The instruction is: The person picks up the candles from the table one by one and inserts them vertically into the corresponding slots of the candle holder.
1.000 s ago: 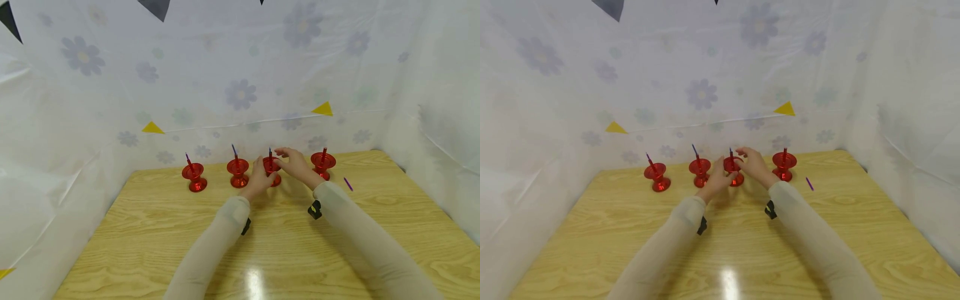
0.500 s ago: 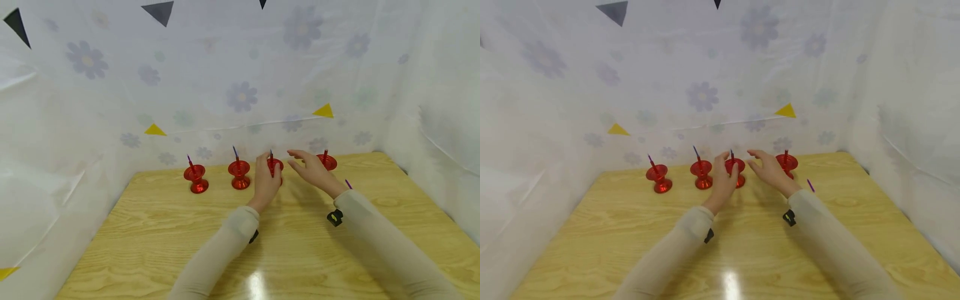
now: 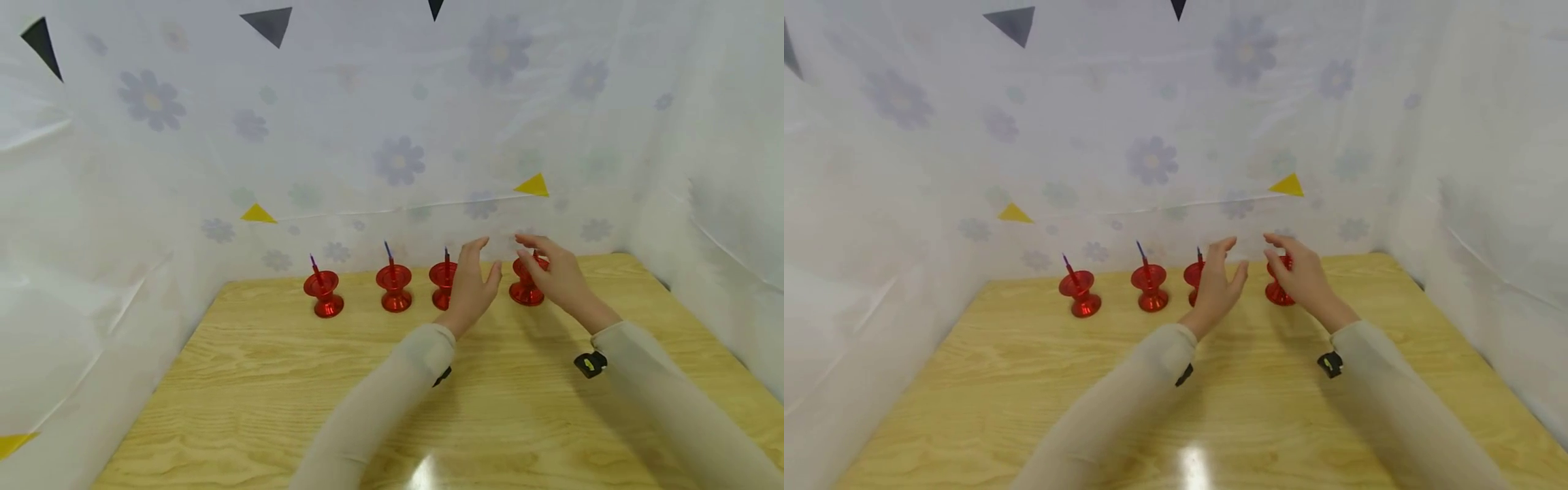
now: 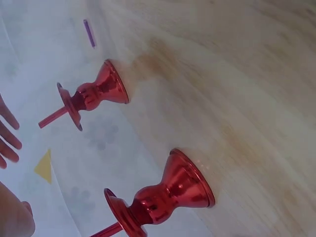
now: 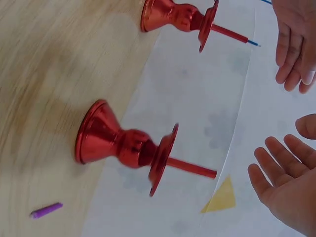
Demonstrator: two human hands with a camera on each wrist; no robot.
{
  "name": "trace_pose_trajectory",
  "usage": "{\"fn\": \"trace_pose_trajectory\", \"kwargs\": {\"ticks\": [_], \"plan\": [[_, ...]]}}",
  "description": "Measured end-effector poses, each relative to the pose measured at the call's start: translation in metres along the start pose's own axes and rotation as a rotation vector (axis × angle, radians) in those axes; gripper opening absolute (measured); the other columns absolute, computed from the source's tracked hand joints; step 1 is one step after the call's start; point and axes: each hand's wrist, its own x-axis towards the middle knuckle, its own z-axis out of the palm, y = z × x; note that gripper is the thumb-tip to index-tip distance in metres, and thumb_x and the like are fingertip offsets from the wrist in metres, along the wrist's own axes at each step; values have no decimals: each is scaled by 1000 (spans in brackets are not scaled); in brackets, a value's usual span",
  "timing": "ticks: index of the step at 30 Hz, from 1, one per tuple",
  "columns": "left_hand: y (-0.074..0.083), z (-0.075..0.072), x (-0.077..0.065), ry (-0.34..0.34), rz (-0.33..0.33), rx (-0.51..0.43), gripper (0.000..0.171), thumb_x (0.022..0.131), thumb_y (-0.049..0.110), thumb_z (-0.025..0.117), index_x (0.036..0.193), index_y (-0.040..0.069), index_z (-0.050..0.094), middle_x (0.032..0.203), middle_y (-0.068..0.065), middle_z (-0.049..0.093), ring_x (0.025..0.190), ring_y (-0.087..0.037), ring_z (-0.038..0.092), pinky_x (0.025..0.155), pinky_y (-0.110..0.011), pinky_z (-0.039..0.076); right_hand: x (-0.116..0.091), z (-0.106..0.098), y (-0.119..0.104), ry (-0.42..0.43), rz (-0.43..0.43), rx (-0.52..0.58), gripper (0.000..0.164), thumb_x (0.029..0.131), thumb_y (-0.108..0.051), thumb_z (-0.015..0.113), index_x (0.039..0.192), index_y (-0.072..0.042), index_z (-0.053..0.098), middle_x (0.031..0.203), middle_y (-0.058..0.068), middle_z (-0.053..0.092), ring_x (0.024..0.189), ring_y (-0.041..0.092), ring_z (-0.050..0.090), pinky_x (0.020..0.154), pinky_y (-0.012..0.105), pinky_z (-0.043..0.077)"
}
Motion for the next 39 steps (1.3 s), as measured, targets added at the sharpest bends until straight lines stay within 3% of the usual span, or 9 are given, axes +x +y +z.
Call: {"fn": "trace_pose_trajectory", "kwargs": {"ticks": [10,18,29,39], "plan": [[9,24,15,-204,-227,-91,53,98,26,57,144,4,39,141,-10,44,130,-18,44,107,-23,34,-19,-29,24,18,146,-18,42,102,-22,48,138,-1,49,136,23,51,117,46,48,92,63,40],[15,41,18,-299,-333,-82,59,97,31,58,147,7,37,144,-7,43,132,-16,42,107,-26,36,-32,-36,47,-8,194,-24,45,104,-22,44,141,3,43,135,27,50,119,48,46,94,64,38],[4,62,20,-417,-399,-48,67,95,37,59,150,10,32,151,-3,37,137,-15,36,109,-28,34,-39,-39,57,-67,243,-48,47,104,-22,42,140,8,39,134,34,46,119,52,43,91,65,37],[-9,73,23,-431,-396,-4,69,95,35,60,149,3,32,149,-9,39,136,-17,38,108,-24,34,-37,-37,65,-140,277,-54,51,105,-24,41,141,10,36,137,35,42,121,54,40,94,66,36]]}}
